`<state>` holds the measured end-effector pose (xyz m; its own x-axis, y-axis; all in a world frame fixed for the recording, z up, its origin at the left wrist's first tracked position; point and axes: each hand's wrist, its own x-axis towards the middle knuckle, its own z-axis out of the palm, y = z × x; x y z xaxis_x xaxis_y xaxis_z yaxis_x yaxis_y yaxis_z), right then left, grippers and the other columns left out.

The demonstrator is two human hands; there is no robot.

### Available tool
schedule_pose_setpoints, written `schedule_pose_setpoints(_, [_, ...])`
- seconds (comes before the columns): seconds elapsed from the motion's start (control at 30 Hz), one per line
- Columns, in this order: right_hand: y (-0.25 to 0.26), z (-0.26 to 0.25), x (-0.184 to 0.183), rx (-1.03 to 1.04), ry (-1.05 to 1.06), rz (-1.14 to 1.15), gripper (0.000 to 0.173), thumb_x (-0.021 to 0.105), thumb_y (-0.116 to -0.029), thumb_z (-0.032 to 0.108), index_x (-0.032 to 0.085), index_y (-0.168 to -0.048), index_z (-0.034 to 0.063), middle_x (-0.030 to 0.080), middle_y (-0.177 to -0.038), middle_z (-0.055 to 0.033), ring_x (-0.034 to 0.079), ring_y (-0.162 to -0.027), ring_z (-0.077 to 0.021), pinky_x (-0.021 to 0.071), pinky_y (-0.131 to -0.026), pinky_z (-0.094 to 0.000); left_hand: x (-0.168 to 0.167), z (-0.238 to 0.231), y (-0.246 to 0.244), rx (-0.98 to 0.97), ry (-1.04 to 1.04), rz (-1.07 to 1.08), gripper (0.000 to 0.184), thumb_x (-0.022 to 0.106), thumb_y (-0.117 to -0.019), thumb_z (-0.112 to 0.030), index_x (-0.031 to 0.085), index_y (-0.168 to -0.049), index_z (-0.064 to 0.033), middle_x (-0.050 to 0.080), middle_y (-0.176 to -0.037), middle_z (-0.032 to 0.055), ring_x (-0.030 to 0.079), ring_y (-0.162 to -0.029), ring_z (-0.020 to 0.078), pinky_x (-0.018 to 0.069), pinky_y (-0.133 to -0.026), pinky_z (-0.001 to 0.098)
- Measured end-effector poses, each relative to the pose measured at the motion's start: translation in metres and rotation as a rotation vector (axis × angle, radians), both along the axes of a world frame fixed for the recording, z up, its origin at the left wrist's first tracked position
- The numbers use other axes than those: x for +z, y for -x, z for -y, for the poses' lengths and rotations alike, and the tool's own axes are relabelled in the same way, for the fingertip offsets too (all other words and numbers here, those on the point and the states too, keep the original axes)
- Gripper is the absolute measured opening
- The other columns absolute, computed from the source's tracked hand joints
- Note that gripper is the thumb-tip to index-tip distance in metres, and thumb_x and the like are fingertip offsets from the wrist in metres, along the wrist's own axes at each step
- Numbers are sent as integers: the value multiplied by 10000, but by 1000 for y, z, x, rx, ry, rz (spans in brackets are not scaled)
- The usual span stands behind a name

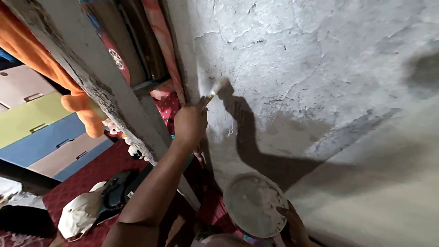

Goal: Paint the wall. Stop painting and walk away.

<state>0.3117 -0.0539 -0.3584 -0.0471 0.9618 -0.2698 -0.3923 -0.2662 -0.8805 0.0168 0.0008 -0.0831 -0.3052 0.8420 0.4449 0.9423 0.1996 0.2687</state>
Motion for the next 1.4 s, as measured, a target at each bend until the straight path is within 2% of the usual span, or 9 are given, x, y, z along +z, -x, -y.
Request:
schedule_pose_setpoints(0.1, [0,0,0,2,-5,-20,671,542,-877,101,339,-1515,52,656,-1172,-52,706,-917,-67,619,-743,-258,-32,0,-9,-35,-63,-69,441,580,-1025,-158,566,-1466,-150,642,-1160,275,674,-939,447,556,-780,600])
schedule_pose_setpoints(0.27, [0,3,-5,40,20,21,701,551,-868,100,329,-1531,53,633,-1215,-80,695,-946,-87,614,-753,-280,-85,-13,-21,6,630,-52,487,498,-1053,-168,459,-1537,-202,589,-1308,270,647,-1084,454,540,-867,604])
schedule_pose_setpoints(0.57, [1,4,-4,34,19,23,677,548,-879,101,347,-1525,64,635,-1217,-76,696,-943,-81,614,-754,-272,-3,0,-7,47,19,-75,387,551,-1046,-227,610,-1427,-196,642,-1202,250,669,-1008,435,543,-823,604])
schedule_pose_setpoints(0.77, [0,5,-7,68,27,9,692,570,-866,128,351,-1519,58,639,-1215,-77,702,-947,-97,620,-749,-283,-86,-11,-17,-16,497,-123,568,558,-1012,-102,435,-1554,-219,560,-1334,275,662,-1003,460,559,-801,596])
schedule_pose_setpoints(0.9, [2,6,-4,60,10,36,690,570,-860,122,368,-1516,57,638,-1219,-74,694,-952,-80,612,-758,-268,-45,-5,-5,10,396,-79,373,550,-1035,-206,613,-1402,-196,668,-1172,244,668,-1004,450,542,-803,632])
schedule_pose_setpoints(1.03, [6,5,1,45,2,34,713,571,-853,123,348,-1528,65,638,-1211,-63,695,-940,-68,612,-743,-260,11,-2,14,73,83,-62,379,541,-1051,-261,617,-1412,-172,654,-1243,235,649,-1096,451,511,-896,649])
schedule_pose_setpoints(1.17, [7,6,0,57,-6,-2,689,565,-862,109,358,-1517,58,659,-1193,-61,709,-936,-83,623,-744,-273,-22,-4,12,62,28,-101,434,556,-1027,-136,569,-1458,-186,621,-1285,253,668,-1030,460,548,-835,621])
schedule_pose_setpoints(1.3, [9,10,1,72,2,18,681,556,-881,96,348,-1528,57,637,-1224,-78,698,-955,-87,616,-756,-273,-93,-8,16,-8,379,-89,501,589,-999,-78,520,-1486,-173,563,-1345,257,654,-1035,462,558,-820,606])
schedule_pose_setpoints(1.4, [11,9,-2,78,4,20,698,561,-873,92,339,-1534,56,628,-1247,-77,691,-974,-79,612,-778,-267,-77,-12,28,33,469,-93,402,574,-1008,-104,593,-1408,-146,607,-1285,260,654,-1046,464,551,-817,626])
